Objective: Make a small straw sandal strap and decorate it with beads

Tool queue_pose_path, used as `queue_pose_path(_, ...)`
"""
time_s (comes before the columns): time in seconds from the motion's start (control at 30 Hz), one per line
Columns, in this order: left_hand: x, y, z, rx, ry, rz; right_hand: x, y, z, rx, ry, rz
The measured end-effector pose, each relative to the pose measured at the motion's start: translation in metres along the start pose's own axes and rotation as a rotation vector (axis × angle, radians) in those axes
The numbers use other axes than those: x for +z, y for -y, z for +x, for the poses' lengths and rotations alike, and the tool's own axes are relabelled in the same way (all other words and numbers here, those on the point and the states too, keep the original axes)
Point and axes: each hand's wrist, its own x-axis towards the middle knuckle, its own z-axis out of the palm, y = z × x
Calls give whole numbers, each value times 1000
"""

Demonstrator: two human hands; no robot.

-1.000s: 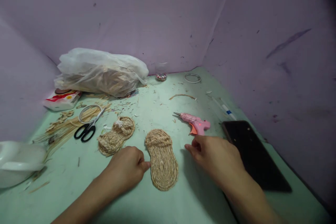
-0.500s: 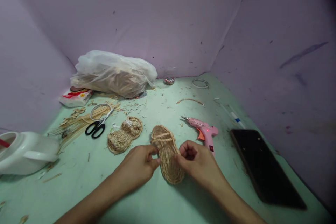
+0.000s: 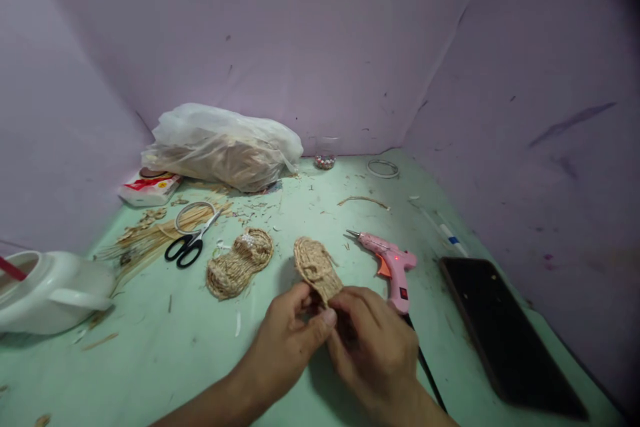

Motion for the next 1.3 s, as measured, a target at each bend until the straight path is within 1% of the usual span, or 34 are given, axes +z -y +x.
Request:
queue_pose_path(0.1,-2,7,3,21,-81,-126,1,6,-3,-21,71,112)
queue_pose_path(0.17,-6,12,6,-22,-99,-181,-1,4,-3,-25,90,192)
queue_pose_path(0.2,-9,14,7,-52,-97,-204,-3,1,-2,-6,74,225)
queue_pose_path(0.23,-11,17,9,-79,-94,-222,-6,-3,-1,45,37,253)
queue_pose_path(0.27,-12,19,10,-101,-91,-235,-8,-7,1,140,-11,285)
queue_pose_path(0.3,-13,21,11,-118,-88,-245,-10,-12,4,273,-63,328)
queue_pose_path(0.33,-14,23,11,-128,-87,-252,-11,-16,7,436,-104,393)
queue_pose_path(0.4,-14,25,12,-138,-82,-256,-13,-25,14,743,-131,596)
queue_pose_path(0.43,-14,25,11,-141,-79,-258,-14,-28,17,863,-117,712)
queue_pose_path(0.47,-14,25,11,-143,-75,-258,-13,-31,20,950,-101,816)
queue_pose_path(0.53,-14,24,10,-142,-65,-257,-13,-33,24,1068,-63,948)
queue_pose_path(0.63,-15,21,9,-126,-31,-267,-12,-31,27,1167,-13,1023)
queue_pose_path(0.77,-15,24,10,-117,1,-259,-13,-26,30,1241,54,1145)
queue_pose_path(0.87,-14,29,12,-96,6,-235,-13,-25,31,1242,120,1206)
queue_pose_path(0.93,-15,29,13,-105,24,-167,-13,-25,30,1221,150,1193)
queue_pose_path(0.97,-16,26,13,-128,60,-101,-12,-25,30,1204,159,1175)
queue_pose_path(1.0,-19,21,12,-168,121,-6,-11,-25,29,1186,165,1153)
queue_pose_path(1.07,-30,6,10,-260,258,269,-11,-24,28,1157,176,1102)
queue_pose_path(1.1,-36,-4,7,-305,307,471,-10,-24,27,1145,187,1076)
queue_pose_path(1.13,-43,-15,5,-301,274,691,-10,-24,27,1133,203,1053)
queue_pose_path(1.17,-49,-24,2,-276,213,845,-10,-23,26,1119,227,1034)
queue_pose_path(1.2,-53,-33,-1,-217,131,943,-10,-22,25,1105,260,1020)
queue_pose_path(1.23,-56,-40,-3,-120,45,987,-10,-21,24,1090,301,1008)
queue_pose_path(1.27,-57,-45,-5,53,-33,1000,-9,-19,23,1074,344,1000)
queue_pose_path(1.3,-56,-47,-7,243,-79,999,-9,-17,21,1058,386,995)
